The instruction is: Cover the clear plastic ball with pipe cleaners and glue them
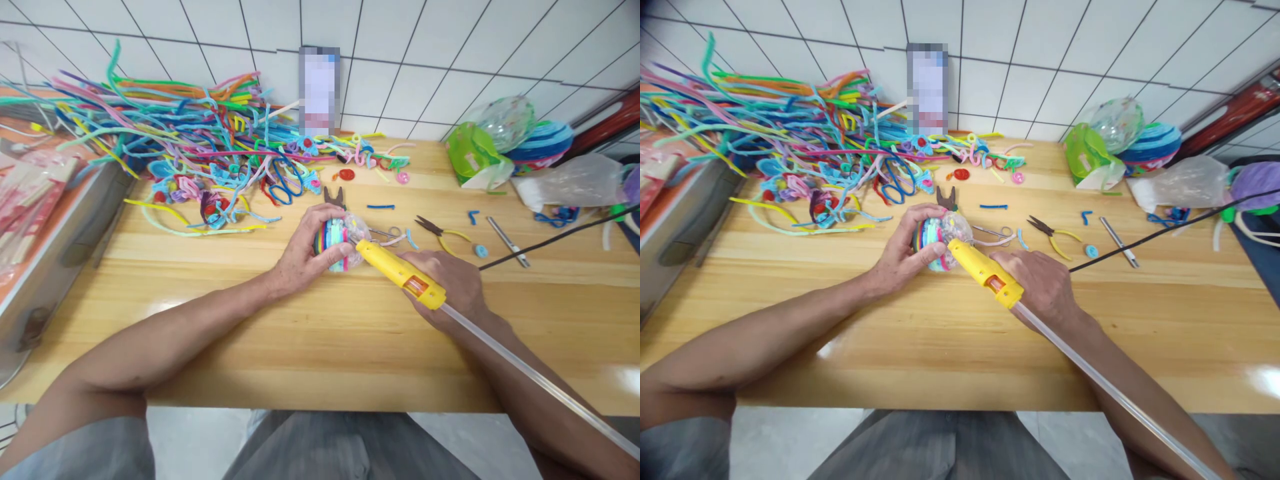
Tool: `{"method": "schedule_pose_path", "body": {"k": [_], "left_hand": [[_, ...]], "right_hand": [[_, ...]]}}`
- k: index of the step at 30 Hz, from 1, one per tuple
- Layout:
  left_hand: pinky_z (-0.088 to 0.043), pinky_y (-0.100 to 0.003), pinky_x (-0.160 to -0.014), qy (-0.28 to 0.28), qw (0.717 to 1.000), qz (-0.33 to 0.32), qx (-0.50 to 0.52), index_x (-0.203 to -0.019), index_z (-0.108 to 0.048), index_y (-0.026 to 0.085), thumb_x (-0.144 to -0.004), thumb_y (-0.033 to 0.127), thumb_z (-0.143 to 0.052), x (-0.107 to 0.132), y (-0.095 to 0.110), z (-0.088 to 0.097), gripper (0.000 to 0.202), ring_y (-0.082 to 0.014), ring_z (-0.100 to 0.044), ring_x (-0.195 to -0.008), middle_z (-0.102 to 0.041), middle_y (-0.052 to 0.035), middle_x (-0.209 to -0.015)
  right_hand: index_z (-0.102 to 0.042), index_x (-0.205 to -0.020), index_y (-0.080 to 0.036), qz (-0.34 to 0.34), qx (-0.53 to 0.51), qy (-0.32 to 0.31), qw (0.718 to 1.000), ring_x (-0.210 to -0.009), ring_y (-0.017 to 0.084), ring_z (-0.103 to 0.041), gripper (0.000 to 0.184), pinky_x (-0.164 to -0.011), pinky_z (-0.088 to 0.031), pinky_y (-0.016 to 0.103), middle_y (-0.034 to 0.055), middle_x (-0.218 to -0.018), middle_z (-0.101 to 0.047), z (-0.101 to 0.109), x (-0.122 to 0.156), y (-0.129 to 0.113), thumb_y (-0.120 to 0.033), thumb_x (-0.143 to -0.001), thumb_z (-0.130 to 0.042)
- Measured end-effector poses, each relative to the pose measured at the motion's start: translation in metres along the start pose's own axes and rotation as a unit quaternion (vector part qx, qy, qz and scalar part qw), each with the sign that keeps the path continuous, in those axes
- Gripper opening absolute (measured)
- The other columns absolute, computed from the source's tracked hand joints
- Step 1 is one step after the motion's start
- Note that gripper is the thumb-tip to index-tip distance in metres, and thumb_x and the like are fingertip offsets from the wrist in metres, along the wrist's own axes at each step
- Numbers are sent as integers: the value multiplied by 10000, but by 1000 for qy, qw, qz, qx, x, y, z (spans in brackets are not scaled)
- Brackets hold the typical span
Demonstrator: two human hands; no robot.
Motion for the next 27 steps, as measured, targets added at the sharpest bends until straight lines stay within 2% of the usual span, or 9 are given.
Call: {"method": "schedule_pose_path", "body": {"k": [4, 9, 14, 19, 23, 27], "left_hand": [[-493, -489, -1243, -2, 1000, 0, -6, -1467, -567, 281, -1057, 466, -721, 0, 0, 0, 476, -284, -594, -1433, -630, -126, -1455], [-490, -489, -1250, -1, 1000, -4, -5, -1470, -566, 269, -1057, 454, -727, 0, 0, 0, 481, -282, -588, -1443, -629, -131, -1456], [-485, -484, -1245, 3, 1000, -5, 4, -1464, -576, 274, -1048, 449, -739, 0, -1, -1, 480, -288, -591, -1442, -630, -127, -1454], [-481, -478, -1245, 2, 1000, -3, 3, -1467, -574, 273, -1052, 457, -732, 0, -1, -1, 480, -281, -585, -1441, -626, -126, -1454], [-477, -475, -1249, -1, 1000, -1, 2, -1468, -569, 272, -1057, 464, -724, 0, 0, 0, 479, -276, -581, -1444, -623, -126, -1460], [-481, -482, -1240, -1, 1000, 6, -2, -1459, -573, 270, -1056, 491, -718, 0, 0, -1, 482, -281, -585, -1435, -630, -124, -1455]], "right_hand": [[-718, -1338, -223, 9, -8, 11, 1000, -802, 246, -818, 322, -714, -586, 347, 74, -950, -858, 0, -1, -1, -200, -1034, -614], [-719, -1302, -249, 4, 6, -7, 1000, -773, 241, -814, 276, -694, -585, 350, 63, -926, -856, 1, -1, 0, -248, -1060, -586], [-691, -1317, -226, 15, 19, 1, 1000, -788, 248, -813, 298, -693, -585, 350, 62, -905, -848, 0, 0, 0, -202, -1045, -570], [-739, -1253, -249, -23, 22, -46, 998, -823, 254, -811, 274, -706, -586, 358, 79, -939, -855, -2, 5, 4, -270, -1053, -553], [-744, -1253, -251, -51, -3, -63, 997, -860, 265, -824, 280, -737, -603, 364, 88, -982, -867, -2, 6, 4, -259, -1024, -584], [-713, -1296, -262, -25, 13, -44, 999, -850, 261, -828, 293, -756, -619, 366, 70, -984, -866, -1, 3, 2, -255, -1035, -580]]}}
Point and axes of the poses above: each hand's wrist, its own x-axis away from the middle knuckle, its own z-axis out of the back of the hand, y = z × x, the point moved 1 cm from there along -x, towards the middle knuckle
